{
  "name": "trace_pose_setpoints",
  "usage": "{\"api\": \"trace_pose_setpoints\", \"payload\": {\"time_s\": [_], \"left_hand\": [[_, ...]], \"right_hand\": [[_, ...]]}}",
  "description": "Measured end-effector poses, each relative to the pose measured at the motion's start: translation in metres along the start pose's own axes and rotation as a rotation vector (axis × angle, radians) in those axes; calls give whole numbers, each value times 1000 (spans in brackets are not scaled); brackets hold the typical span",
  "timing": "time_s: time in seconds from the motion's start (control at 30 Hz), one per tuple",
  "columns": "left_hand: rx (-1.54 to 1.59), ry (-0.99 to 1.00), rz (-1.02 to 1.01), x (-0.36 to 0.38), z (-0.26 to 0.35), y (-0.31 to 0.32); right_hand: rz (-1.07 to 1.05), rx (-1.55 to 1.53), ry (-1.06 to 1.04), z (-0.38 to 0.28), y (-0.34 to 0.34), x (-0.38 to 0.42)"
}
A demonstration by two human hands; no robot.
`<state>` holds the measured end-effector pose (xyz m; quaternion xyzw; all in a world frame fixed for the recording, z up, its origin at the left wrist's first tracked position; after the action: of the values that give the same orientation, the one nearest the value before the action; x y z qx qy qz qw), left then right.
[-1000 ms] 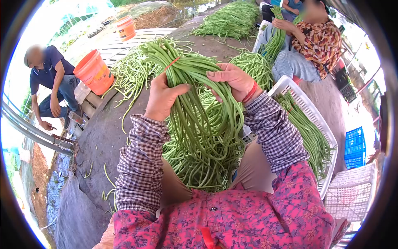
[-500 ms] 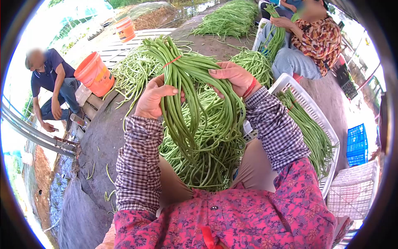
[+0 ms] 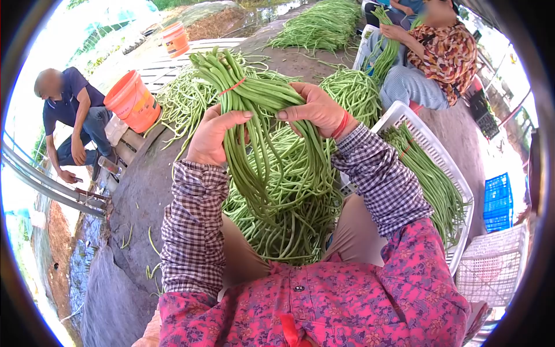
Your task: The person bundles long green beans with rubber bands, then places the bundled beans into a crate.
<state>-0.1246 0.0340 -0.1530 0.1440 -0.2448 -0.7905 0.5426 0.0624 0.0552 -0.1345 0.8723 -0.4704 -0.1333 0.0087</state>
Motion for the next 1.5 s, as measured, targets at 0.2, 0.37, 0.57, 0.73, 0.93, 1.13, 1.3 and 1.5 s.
{"api": "trace_pose_setpoints", "payload": {"time_s": [0.2,0.37,0.57,0.73,0.93,1.13,1.3,1.5], "left_hand": [[-22,5,-18,1,0,-2],[-79,164,-26,-7,-2,-19],[225,203,-232,-8,-11,-21],[173,176,-334,-10,-11,-19],[146,215,-336,-8,-10,-11],[107,246,-212,0,-11,-7],[225,255,-365,1,-10,3],[257,242,-358,-1,-8,4]], "right_hand": [[-145,-143,225,-3,6,10],[-318,575,-356,-13,55,35],[-59,259,4,-14,35,30],[-25,567,-241,-5,50,24],[-111,110,-129,6,49,21],[-152,-154,40,4,28,16],[-209,-435,229,8,23,16],[-201,-426,189,9,25,19]]}}
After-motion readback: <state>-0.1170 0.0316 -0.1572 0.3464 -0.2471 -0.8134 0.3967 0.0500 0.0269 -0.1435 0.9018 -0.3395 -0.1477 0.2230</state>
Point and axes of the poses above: each hand's wrist, its own x-axis away from the middle knuckle, its own y-axis out of the palm, z = x × y, the point moved 4 cm from there along -x, towards the middle knuckle, and after that the axes turned 5 degrees about -y, right-handed, at the moved point
